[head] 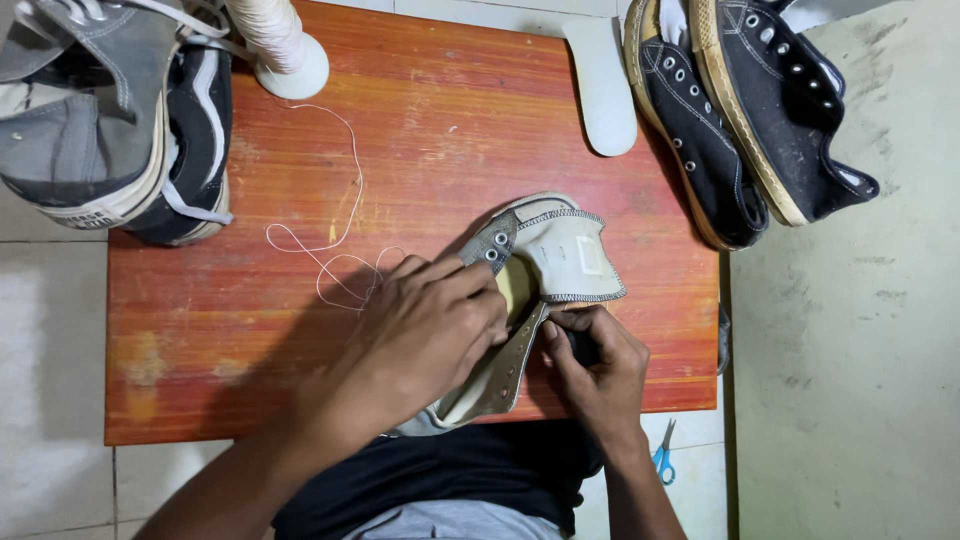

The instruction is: The person sews the upper of a grey canvas shoe using a needle and white thread. They repeatedly insert the needle through the shoe's eyelet area and pull the thread tight to secure the stitching.

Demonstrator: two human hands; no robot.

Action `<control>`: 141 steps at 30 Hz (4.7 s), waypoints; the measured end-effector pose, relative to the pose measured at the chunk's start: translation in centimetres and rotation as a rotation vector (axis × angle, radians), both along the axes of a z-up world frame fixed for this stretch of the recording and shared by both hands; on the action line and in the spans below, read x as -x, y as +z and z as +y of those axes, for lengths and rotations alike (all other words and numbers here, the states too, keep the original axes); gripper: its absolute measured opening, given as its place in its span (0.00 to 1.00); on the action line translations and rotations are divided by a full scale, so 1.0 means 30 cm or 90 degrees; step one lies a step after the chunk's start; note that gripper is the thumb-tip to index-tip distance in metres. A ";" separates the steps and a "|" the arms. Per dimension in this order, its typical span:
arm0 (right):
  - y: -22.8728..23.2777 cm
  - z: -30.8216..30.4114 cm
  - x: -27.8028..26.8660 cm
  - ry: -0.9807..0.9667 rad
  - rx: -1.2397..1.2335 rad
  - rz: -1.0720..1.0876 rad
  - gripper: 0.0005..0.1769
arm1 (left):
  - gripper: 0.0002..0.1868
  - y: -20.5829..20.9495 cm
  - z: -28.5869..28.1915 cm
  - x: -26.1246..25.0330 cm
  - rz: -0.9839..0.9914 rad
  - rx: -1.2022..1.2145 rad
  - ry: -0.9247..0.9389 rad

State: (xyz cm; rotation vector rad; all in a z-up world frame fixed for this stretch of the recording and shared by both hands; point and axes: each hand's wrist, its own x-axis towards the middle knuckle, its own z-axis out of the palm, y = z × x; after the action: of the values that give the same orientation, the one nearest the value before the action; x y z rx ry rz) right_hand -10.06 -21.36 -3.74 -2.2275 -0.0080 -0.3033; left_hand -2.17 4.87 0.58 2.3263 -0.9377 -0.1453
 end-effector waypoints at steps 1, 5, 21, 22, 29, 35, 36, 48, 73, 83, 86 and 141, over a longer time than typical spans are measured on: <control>-0.007 -0.005 0.008 0.000 0.000 0.000 0.03 | 0.05 0.023 0.009 -0.011 0.000 0.000 0.000; -0.011 -0.005 0.022 -0.005 0.045 0.049 0.07 | 0.07 0.116 0.059 -0.074 0.235 0.160 -0.147; -0.016 -0.017 0.003 0.002 -0.015 -0.007 0.02 | 0.07 -0.013 -0.157 -0.090 0.286 -0.049 0.173; -0.013 -0.018 0.002 -0.001 -0.016 -0.007 0.02 | 0.07 -0.013 -0.163 -0.088 0.285 -0.050 0.170; -0.017 -0.015 -0.002 0.006 -0.019 -0.010 0.02 | 0.08 0.051 -0.156 -0.081 0.264 -0.044 0.097; -0.022 -0.016 0.000 0.001 -0.013 -0.009 0.02 | 0.08 0.056 -0.141 -0.071 0.245 -0.058 0.055; -0.019 -0.014 -0.001 -0.001 -0.013 -0.006 0.02 | 0.09 0.065 -0.137 -0.073 0.252 -0.058 0.047; 0.086 -0.052 -0.015 0.025 0.191 0.069 0.12 | 0.09 0.095 -0.129 -0.122 0.344 -0.087 0.085; 0.122 -0.158 0.066 0.006 0.026 0.265 0.28 | 0.12 0.026 -0.142 -0.075 0.222 -0.083 0.130; 0.041 -0.032 -0.020 -0.038 -0.052 0.270 0.05 | 0.13 0.053 -0.122 -0.103 0.316 -0.075 0.070; 0.067 -0.052 -0.013 -0.033 -0.341 0.276 0.06 | 0.12 0.058 -0.120 -0.093 0.300 -0.079 0.076; 0.024 -0.044 -0.018 -0.071 0.179 0.088 0.18 | 0.23 -0.033 -0.104 -0.110 0.399 -0.024 0.125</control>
State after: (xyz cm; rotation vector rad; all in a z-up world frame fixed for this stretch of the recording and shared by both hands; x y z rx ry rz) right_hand -9.54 -22.67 -3.01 -2.5297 0.1574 -0.2183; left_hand 1.12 1.75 -0.41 2.1761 -0.3930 -0.7610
